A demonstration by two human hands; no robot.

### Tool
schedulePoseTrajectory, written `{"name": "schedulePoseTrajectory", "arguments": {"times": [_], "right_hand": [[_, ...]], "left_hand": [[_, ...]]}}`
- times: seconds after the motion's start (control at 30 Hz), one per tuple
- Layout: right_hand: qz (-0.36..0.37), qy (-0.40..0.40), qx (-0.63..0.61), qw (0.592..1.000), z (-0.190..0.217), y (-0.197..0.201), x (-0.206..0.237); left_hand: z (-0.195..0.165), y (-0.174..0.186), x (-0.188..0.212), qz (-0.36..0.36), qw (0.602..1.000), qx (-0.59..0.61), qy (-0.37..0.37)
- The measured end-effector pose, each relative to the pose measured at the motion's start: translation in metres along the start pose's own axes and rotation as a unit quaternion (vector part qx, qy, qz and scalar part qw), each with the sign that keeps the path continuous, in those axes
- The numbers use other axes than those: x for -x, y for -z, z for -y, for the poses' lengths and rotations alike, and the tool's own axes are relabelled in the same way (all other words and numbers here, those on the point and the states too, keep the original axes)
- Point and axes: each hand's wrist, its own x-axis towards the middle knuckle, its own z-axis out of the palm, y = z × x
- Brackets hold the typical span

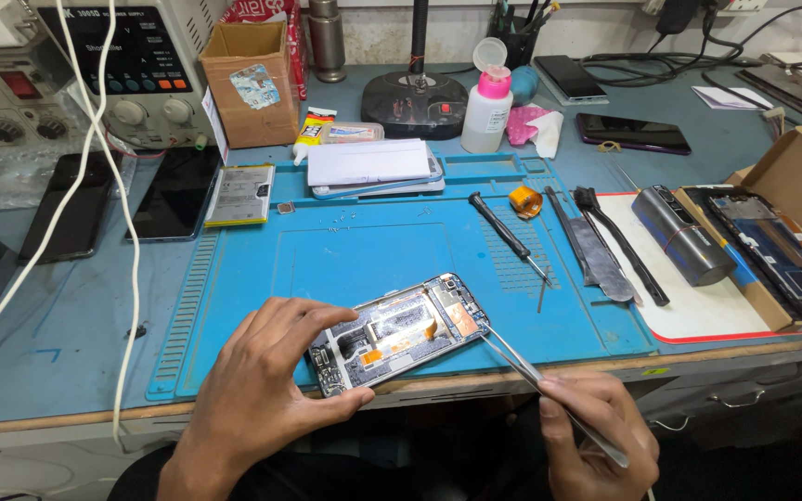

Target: The person repairs a smartphone at a workbench. They unscrew screws from the phone with a screwdriver, lift and reposition the phone, pry at internal components with tweezers, detach a flex cable and a small board, and set the removed parts on the mat beside the open phone.

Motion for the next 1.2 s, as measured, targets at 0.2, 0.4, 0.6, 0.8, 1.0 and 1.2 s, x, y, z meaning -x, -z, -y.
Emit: {"name": "schedulePoseTrajectory", "arguments": {"times": [0.2,0.4,0.6,0.8,1.0,1.2], "right_hand": [[0.002,-0.007,-0.001,1.000,0.024,-0.020,0.014],[0.021,-0.045,0.016,0.999,0.027,-0.034,0.007],[0.000,0.009,0.019,1.000,0.051,-0.041,0.041],[-0.009,-0.002,0.026,1.000,0.053,-0.033,0.060],[-0.003,0.002,0.004,1.000,0.041,-0.025,0.051],[-0.021,0.021,0.001,1.000,0.051,-0.025,0.057]], "left_hand": [[0.014,0.013,0.028,-0.004,1.000,-0.003,-0.005],[0.038,0.011,0.027,-0.013,1.000,-0.003,-0.019],[0.037,0.028,0.056,-0.011,1.000,0.003,-0.011],[0.023,0.030,0.061,-0.018,1.000,0.000,-0.016],[0.018,0.027,0.054,-0.022,1.000,0.001,-0.021],[0.015,0.033,0.066,-0.026,0.999,0.001,-0.033]]}}
